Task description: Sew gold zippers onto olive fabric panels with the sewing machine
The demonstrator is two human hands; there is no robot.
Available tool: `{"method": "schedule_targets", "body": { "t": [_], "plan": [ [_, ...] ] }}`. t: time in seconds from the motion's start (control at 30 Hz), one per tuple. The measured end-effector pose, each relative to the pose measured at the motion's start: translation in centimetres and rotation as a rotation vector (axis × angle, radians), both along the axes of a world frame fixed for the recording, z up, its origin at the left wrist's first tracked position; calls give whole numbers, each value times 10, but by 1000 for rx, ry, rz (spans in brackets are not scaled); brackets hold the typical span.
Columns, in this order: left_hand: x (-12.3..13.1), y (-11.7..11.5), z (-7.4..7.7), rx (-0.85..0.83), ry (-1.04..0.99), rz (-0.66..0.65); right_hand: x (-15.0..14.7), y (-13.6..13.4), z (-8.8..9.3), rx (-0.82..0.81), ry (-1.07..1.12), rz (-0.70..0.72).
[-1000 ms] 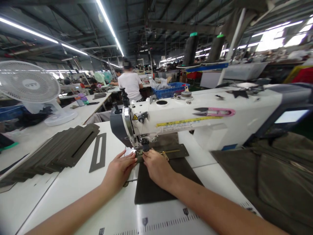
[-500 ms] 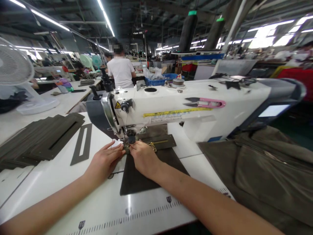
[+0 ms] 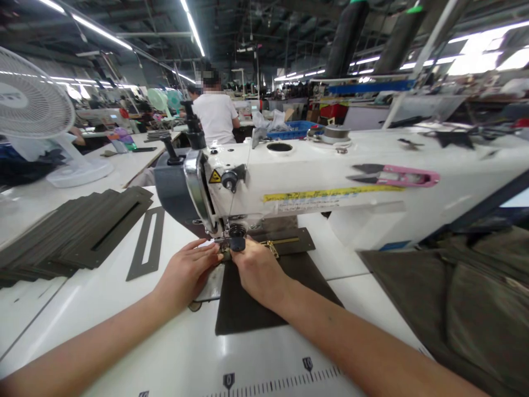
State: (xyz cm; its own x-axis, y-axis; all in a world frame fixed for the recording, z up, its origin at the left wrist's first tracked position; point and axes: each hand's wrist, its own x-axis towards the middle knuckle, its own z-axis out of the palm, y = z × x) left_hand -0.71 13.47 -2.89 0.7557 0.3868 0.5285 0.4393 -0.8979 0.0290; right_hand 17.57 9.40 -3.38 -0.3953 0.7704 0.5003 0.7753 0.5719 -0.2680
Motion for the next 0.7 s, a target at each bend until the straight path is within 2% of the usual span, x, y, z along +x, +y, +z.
{"method": "schedule_targets", "body": {
  "t": [0.7],
  "plan": [
    [4, 4, 3, -15, -2, 47, 1, 8, -3, 36, -23, -10]
  ]
}}
